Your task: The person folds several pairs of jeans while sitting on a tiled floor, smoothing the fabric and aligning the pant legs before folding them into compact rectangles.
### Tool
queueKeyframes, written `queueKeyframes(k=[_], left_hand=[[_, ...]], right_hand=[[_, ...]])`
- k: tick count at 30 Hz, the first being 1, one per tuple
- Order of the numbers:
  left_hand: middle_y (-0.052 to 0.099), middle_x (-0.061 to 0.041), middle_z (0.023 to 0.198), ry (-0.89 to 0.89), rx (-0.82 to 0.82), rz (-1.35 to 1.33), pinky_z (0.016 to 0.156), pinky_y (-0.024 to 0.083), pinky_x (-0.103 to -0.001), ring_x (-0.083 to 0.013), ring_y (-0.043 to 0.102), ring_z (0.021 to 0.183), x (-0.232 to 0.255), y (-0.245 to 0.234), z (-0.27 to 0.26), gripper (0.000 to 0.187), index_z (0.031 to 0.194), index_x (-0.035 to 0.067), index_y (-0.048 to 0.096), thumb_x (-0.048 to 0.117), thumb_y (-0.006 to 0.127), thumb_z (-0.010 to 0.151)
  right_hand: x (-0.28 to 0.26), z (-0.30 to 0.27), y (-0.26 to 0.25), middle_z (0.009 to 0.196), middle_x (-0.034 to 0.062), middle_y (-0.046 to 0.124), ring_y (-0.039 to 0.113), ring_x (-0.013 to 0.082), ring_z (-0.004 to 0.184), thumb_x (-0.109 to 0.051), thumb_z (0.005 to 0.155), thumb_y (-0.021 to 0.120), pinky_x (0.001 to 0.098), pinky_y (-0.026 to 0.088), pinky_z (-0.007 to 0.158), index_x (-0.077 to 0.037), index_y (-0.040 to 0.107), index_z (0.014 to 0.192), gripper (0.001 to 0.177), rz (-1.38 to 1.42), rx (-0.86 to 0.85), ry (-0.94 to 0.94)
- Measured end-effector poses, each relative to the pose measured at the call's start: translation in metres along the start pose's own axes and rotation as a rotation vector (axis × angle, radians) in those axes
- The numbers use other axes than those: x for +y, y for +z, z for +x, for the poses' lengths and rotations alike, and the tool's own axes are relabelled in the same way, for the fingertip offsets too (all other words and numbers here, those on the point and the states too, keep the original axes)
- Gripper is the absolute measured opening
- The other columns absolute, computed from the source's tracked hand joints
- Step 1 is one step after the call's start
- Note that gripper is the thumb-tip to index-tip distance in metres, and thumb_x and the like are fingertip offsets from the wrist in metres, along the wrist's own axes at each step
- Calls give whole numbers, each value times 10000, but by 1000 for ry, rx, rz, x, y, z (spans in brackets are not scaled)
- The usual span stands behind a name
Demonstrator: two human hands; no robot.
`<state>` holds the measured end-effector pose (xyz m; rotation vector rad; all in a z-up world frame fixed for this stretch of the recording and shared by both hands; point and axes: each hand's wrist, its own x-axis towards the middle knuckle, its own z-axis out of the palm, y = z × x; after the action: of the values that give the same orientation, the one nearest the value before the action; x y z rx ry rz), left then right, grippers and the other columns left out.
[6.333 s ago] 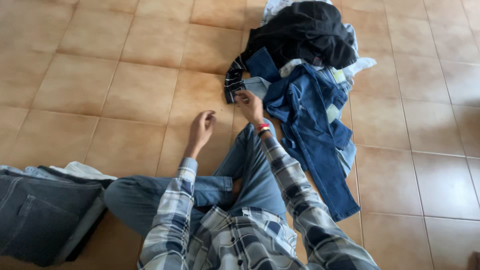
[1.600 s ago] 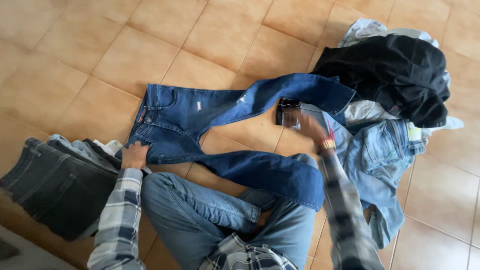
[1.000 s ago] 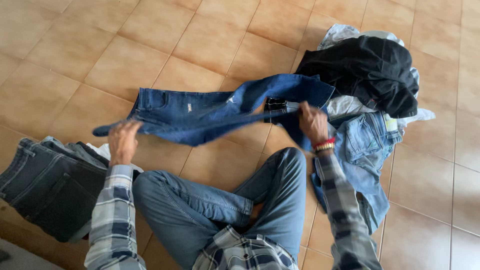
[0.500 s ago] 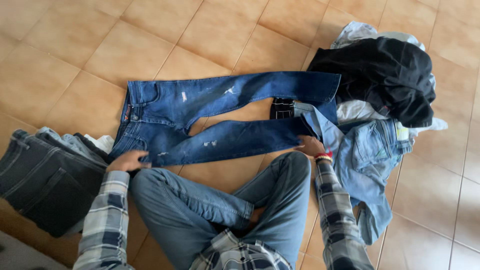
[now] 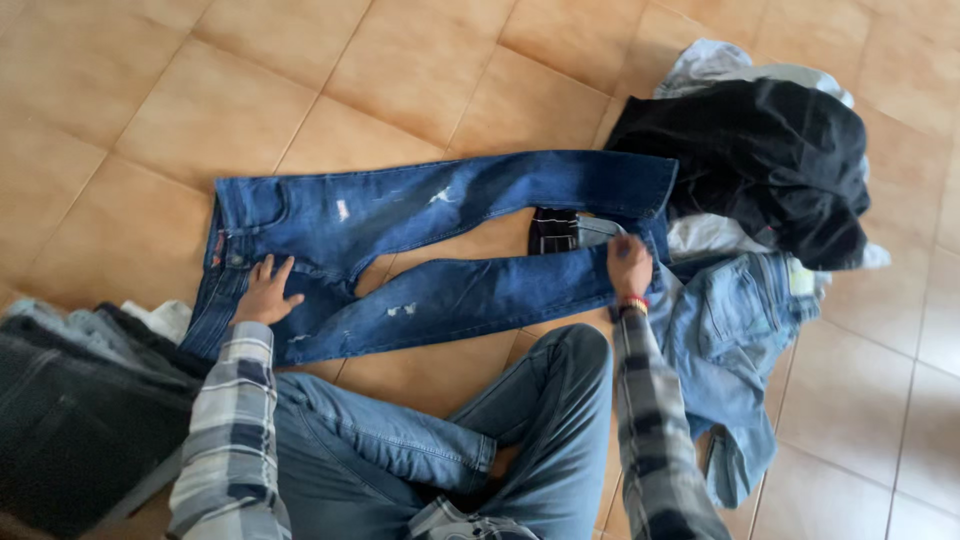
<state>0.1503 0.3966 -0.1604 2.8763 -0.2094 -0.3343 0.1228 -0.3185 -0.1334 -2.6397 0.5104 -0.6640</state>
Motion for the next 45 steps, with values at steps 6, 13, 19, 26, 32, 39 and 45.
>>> queueKeyframes(k=[6, 13, 19, 26, 32, 39, 45], left_hand=[[556, -96, 1514, 36, -195, -267, 1233, 472, -468, -327, 542, 1441, -28, -14, -48, 868, 1464, 277, 548, 501, 896, 700], [258, -134, 1668, -150, -258, 270, 1158, 405, -481, -400, 273, 1523, -19, -16, -102, 1155, 1587, 391, 319, 250, 957, 635], [155, -128, 1684, -358, -445, 225, 1171, 245, -640, -397, 182, 1538, -2, -50, -101, 1105, 1598, 380, 259, 448, 928, 720], [672, -222, 1299, -396, 298, -56, 1011, 496, -545, -406, 621, 1229, -39, -53, -43, 656, 1338, 68, 649, 589, 706, 943], [668, -224, 1167, -255, 689, -261, 950, 498, -507, -416, 619, 1120, -40, -17, 21, 573, 1240, 28, 652, 412, 789, 837], [679, -204, 962, -446, 790, -408, 841, 513, -504, -399, 642, 947, -54, 1, 48, 501, 982, 34, 634, 364, 886, 703], [718, -89, 835, -564, 940, -484, 777, 535, -479, -333, 703, 832, -76, 0, 48, 176, 888, 136, 660, 195, 819, 840]], right_hand=[[-1, -75, -36, 1046, 75, 767, 727, 324, 960, -652, 875, 775, 481, 581, 836, -278, 798, 1171, 478, -103, -377, 351], [-10, -65, -27, 780, 152, 663, 649, 341, 593, -417, 619, 1007, 518, 530, 512, 12, 576, 901, 670, 292, 251, 667], [-12, -51, -40, 957, 213, 637, 693, 327, 668, -362, 648, 1003, 475, 582, 563, 51, 467, 1112, 820, 567, 156, 936], [-7, -59, -31, 1212, 319, 561, 744, 361, 808, -335, 675, 1003, 447, 653, 657, 103, 303, 1380, 1086, 281, 121, 1098], [22, -59, -12, 1275, 194, 590, 697, 273, 1061, -213, 626, 1057, 331, 593, 893, 171, 15, 1438, 1375, 537, 296, 1131], [-14, -57, -28, 1145, 72, 734, 705, 211, 881, -104, 824, 920, 403, 623, 737, -99, 581, 1330, 608, 1001, 250, 932], [3, -56, -13, 1164, 60, 735, 715, 174, 925, -54, 825, 898, 373, 654, 831, -68, 594, 1272, 541, 923, 402, 900]])
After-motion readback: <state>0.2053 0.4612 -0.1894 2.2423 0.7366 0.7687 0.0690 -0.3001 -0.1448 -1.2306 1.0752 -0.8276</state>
